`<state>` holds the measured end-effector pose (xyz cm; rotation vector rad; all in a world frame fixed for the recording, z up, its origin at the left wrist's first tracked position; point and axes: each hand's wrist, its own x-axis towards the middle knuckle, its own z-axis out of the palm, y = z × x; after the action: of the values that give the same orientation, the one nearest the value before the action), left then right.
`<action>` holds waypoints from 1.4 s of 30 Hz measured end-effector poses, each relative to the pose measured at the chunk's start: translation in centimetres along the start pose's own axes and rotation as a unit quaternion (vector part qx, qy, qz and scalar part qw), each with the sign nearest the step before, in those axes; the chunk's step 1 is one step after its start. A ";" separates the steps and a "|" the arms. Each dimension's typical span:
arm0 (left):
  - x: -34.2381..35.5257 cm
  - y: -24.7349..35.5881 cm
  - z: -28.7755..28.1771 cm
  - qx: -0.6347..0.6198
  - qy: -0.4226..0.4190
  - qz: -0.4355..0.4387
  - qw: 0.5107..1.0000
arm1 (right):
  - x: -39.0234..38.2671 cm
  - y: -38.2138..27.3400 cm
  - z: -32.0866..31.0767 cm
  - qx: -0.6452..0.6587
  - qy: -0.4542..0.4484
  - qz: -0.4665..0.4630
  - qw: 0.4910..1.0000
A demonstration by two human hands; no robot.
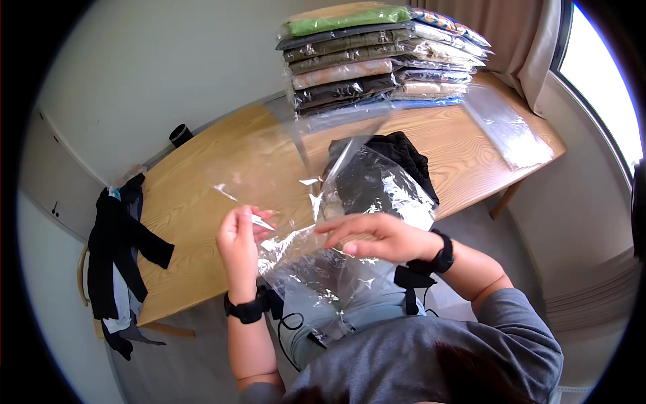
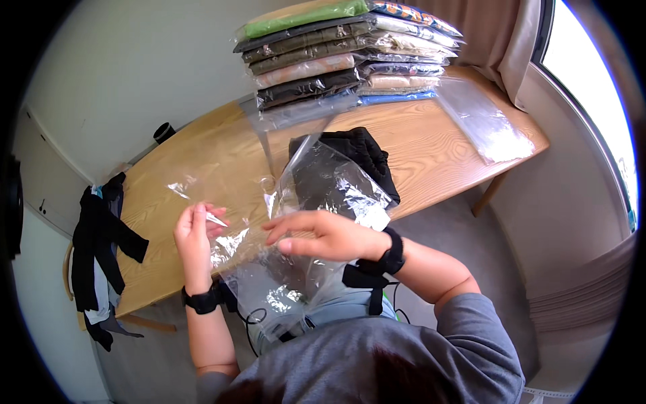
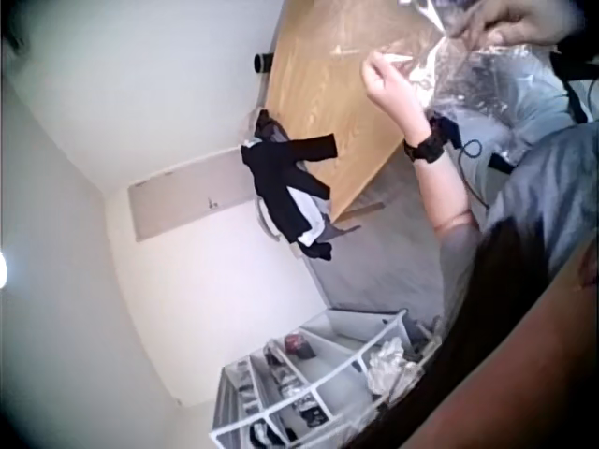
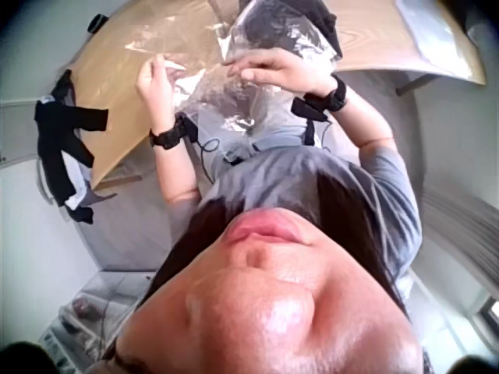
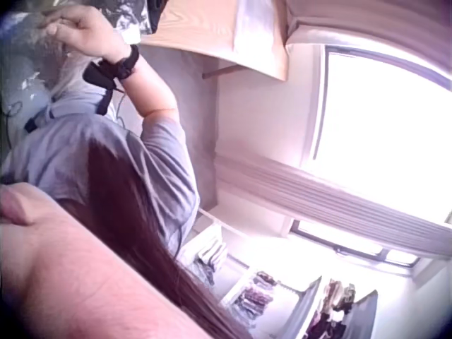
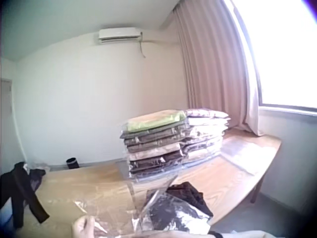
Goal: The person is folding a black piece of clothing and placing it into a plastic bag.
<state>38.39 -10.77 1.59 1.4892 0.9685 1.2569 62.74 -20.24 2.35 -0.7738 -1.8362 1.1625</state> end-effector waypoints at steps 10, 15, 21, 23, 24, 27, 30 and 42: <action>5.5 -7.1 -9.9 -0.056 0.145 -0.153 0.976 | -3.7 3.8 -11.8 -0.156 0.509 0.203 0.822; 7.3 -8.6 -13.4 -0.016 0.181 -0.174 0.968 | -4.2 4.0 -12.3 -0.071 0.428 0.383 0.816; 8.1 -9.8 -16.1 -0.006 0.173 -0.196 0.965 | -3.4 2.3 -10.8 -0.034 0.334 0.379 0.863; 7.6 -9.5 -16.0 -0.013 0.209 -0.169 0.963 | -3.3 2.7 -10.6 0.002 0.351 0.364 0.863; 7.2 -9.3 -16.0 -0.019 0.241 -0.140 0.960 | -3.2 2.9 -10.5 0.040 0.371 0.347 0.860; 5.1 -8.3 -15.8 0.115 0.208 -0.065 0.969 | -3.6 3.6 -11.4 0.107 0.409 0.240 0.874; 1.7 -7.3 -16.1 0.287 0.101 0.027 0.952 | -2.6 0.7 -12.3 0.097 0.427 0.161 0.885; -3.5 -5.7 -8.9 0.490 -0.194 0.098 0.844 | 6.0 -8.2 -9.5 0.000 0.373 0.014 0.928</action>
<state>29.04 -11.24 -4.45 2.5623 1.2662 0.4856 67.58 -14.49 14.03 -1.0638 -1.1838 0.7265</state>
